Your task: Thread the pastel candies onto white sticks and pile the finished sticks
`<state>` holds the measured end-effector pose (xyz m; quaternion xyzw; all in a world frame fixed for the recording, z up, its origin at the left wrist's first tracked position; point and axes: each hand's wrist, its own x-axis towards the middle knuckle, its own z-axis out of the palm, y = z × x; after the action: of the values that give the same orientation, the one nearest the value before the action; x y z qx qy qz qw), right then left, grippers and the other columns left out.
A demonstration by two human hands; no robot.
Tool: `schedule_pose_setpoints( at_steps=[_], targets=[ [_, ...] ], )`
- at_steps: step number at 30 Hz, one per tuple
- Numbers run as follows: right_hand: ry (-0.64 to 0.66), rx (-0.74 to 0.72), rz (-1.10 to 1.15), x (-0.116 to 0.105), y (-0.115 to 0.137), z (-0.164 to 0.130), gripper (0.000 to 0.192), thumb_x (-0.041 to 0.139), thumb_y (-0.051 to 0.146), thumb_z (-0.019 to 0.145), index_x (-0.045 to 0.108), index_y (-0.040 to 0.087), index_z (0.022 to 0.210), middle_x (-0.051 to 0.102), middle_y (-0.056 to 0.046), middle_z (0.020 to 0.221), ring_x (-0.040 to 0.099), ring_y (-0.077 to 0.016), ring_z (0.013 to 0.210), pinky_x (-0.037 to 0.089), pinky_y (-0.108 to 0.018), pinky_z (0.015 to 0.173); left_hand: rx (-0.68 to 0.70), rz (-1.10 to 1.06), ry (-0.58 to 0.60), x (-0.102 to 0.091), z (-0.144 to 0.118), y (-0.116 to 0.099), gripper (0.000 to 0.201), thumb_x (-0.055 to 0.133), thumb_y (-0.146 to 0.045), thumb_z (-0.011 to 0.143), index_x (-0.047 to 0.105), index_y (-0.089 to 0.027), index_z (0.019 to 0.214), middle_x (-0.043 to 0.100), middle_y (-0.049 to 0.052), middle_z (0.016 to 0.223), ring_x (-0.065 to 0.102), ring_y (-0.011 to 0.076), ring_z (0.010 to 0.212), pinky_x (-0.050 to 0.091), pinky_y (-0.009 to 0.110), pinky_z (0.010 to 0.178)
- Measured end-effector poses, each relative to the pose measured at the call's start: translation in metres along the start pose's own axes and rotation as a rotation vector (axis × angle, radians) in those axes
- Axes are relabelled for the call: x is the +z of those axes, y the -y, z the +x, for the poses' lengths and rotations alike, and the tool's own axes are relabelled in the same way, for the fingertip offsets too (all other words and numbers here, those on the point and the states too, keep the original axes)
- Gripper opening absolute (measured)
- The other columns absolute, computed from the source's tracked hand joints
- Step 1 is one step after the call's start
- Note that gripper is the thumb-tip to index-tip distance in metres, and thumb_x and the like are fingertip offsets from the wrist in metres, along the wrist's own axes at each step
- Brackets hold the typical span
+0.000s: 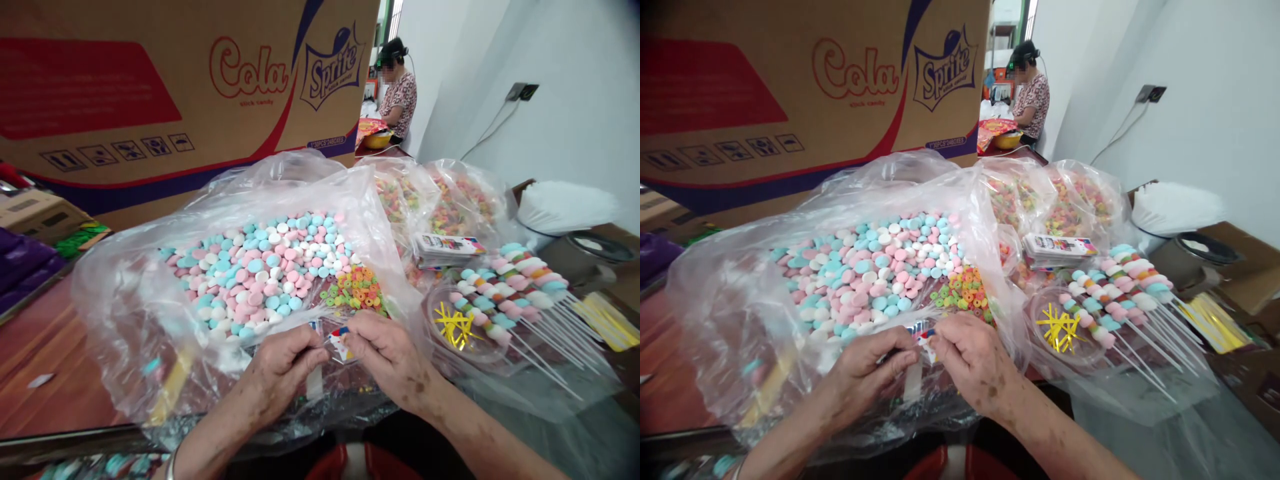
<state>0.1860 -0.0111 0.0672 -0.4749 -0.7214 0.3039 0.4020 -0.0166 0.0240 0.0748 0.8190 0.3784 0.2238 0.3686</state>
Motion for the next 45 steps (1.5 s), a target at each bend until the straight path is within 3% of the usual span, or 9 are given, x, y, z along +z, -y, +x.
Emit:
schedule_pose_setpoints(
  at_steps=[8,14,17,19,21,28,34,39,45],
  targets=[
    [-0.052,0.030,-0.002,0.003,0.000,0.003,0.028,0.048,0.017,0.091,0.041,0.019,0.064,0.045,0.004,0.066,0.045,-0.0106,0.066,0.034,-0.023,0.064,0.100,0.103,0.044,0.004,-0.004,0.004,0.028,0.041,-0.026,0.099,0.058,-0.018,0.078,0.056,-0.002,0.071,0.052,0.0121,0.065,0.041,0.020,0.062],
    [-0.213,-0.116,-0.218,-0.002,0.005,0.005,0.037,0.044,0.029,0.098,0.043,0.019,0.062,0.046,0.002,0.061,0.043,-0.0128,0.062,0.033,-0.027,0.063,0.141,0.127,-0.010,0.004,-0.010,0.006,0.029,0.041,-0.027,0.100,0.057,-0.019,0.077,0.056,-0.003,0.066,0.053,0.0113,0.060,0.041,0.019,0.059],
    [-0.366,-0.122,-0.145,-0.018,0.015,0.006,0.024,0.040,0.030,0.099,0.059,0.019,0.090,0.059,-0.004,0.083,0.054,-0.0171,0.080,0.041,-0.030,0.074,0.198,0.094,-0.033,0.002,-0.009,0.007,0.027,0.040,-0.024,0.100,0.059,-0.019,0.081,0.059,-0.002,0.067,0.055,0.0115,0.061,0.042,0.019,0.060],
    [-0.513,-0.109,-0.083,-0.030,0.022,0.005,0.027,0.040,0.032,0.098,0.054,0.018,0.117,0.059,-0.009,0.106,0.055,-0.0203,0.096,0.043,-0.034,0.085,0.225,0.079,-0.046,0.001,-0.008,0.008,0.024,0.040,-0.020,0.099,0.060,-0.019,0.085,0.062,-0.001,0.072,0.058,0.0121,0.065,0.044,0.019,0.064],
    [-0.579,-0.104,-0.068,-0.038,0.025,0.001,0.031,0.043,0.030,0.098,0.049,0.019,0.126,0.057,-0.010,0.113,0.055,-0.0215,0.101,0.043,-0.037,0.091,0.251,0.054,-0.052,0.001,-0.007,0.008,0.021,0.041,-0.017,0.098,0.060,-0.020,0.088,0.065,0.000,0.076,0.061,0.0127,0.071,0.046,0.019,0.070],
    [-0.082,-0.185,0.002,-0.033,0.022,-0.014,0.022,0.046,0.011,0.091,0.056,0.019,0.108,0.059,-0.006,0.106,0.055,-0.0167,0.103,0.046,-0.030,0.091,0.228,-0.044,-0.015,0.005,-0.004,0.011,0.018,0.045,-0.016,0.096,0.062,-0.022,0.094,0.067,0.000,0.088,0.062,0.0147,0.086,0.045,0.020,0.085],
    [0.020,-0.294,-0.066,-0.034,0.017,-0.015,0.024,0.059,0.017,0.086,0.057,0.014,0.109,0.057,-0.009,0.109,0.053,-0.0188,0.105,0.045,-0.033,0.093,0.097,-0.145,0.055,0.007,-0.006,0.015,0.023,0.043,-0.027,0.099,0.061,-0.020,0.086,0.062,-0.001,0.080,0.058,0.0128,0.074,0.046,0.019,0.076],
    [0.075,-0.441,-0.294,-0.039,0.012,-0.013,0.008,0.054,0.016,0.092,0.062,0.017,0.094,0.064,-0.006,0.098,0.055,-0.0155,0.087,0.046,-0.032,0.084,-0.048,-0.238,0.198,0.006,-0.005,0.014,0.031,0.042,-0.035,0.099,0.062,-0.018,0.082,0.063,0.000,0.079,0.058,0.0144,0.075,0.046,0.020,0.072],
    [0.185,-0.467,-0.130,-0.037,0.007,-0.014,0.017,0.052,0.013,0.091,0.063,0.016,0.104,0.068,-0.008,0.104,0.061,-0.0137,0.096,0.050,-0.025,0.087,-0.069,-0.245,0.236,0.002,-0.004,0.006,0.039,0.042,-0.042,0.098,0.065,-0.017,0.077,0.062,0.000,0.072,0.056,0.0150,0.071,0.048,0.021,0.069]
  ],
)
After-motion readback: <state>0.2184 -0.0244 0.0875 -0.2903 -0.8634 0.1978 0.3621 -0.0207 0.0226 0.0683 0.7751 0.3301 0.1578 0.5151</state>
